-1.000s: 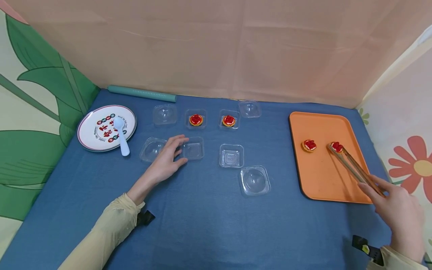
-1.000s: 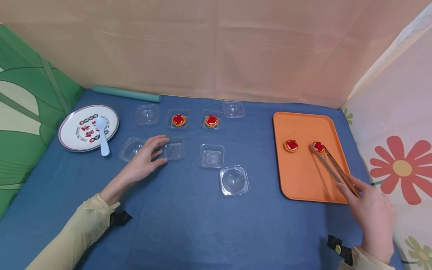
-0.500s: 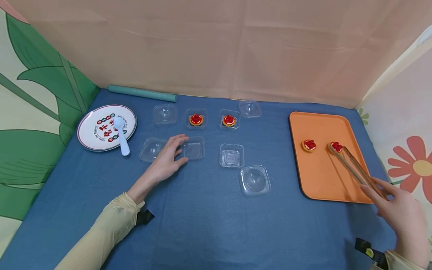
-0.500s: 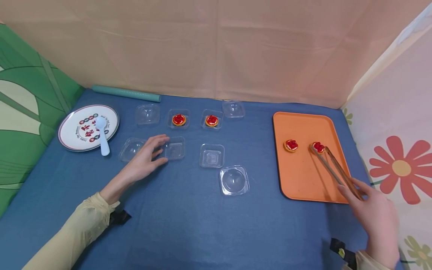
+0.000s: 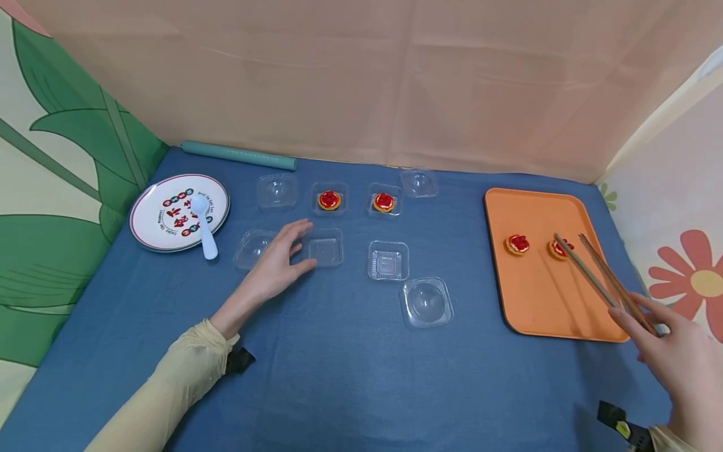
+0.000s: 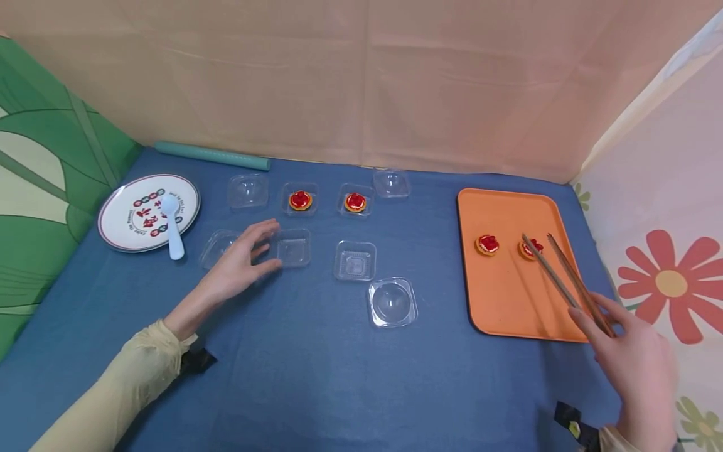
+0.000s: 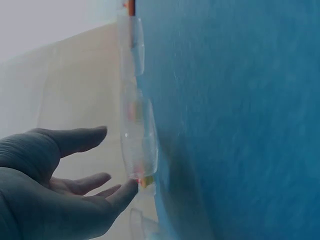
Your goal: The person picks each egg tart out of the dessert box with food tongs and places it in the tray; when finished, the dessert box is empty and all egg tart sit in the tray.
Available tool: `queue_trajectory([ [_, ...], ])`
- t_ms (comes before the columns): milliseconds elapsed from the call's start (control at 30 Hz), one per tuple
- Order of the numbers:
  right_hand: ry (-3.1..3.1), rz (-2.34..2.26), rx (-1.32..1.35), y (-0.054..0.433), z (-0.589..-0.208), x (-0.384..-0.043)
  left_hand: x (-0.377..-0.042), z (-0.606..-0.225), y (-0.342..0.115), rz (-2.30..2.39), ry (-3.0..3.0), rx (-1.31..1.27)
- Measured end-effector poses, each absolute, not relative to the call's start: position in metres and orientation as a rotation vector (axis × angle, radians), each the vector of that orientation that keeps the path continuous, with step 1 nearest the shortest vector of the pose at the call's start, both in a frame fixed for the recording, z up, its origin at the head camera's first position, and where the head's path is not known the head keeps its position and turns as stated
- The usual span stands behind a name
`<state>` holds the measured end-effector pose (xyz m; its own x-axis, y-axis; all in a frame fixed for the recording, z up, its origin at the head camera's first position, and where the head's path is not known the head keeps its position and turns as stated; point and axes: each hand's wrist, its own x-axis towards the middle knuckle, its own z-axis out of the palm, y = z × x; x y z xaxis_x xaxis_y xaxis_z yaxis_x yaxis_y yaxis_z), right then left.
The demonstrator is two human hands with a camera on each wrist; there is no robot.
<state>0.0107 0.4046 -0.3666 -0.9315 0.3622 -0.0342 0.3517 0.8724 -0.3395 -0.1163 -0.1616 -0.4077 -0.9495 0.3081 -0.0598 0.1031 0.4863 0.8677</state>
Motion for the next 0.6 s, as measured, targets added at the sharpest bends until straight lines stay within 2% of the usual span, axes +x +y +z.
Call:
queue_trajectory([
  [600,-3.039,0.584,-0.177,0.352,-0.325,-0.031,-0.168,-0.385,-0.168,1.447,2.638,0.289],
])
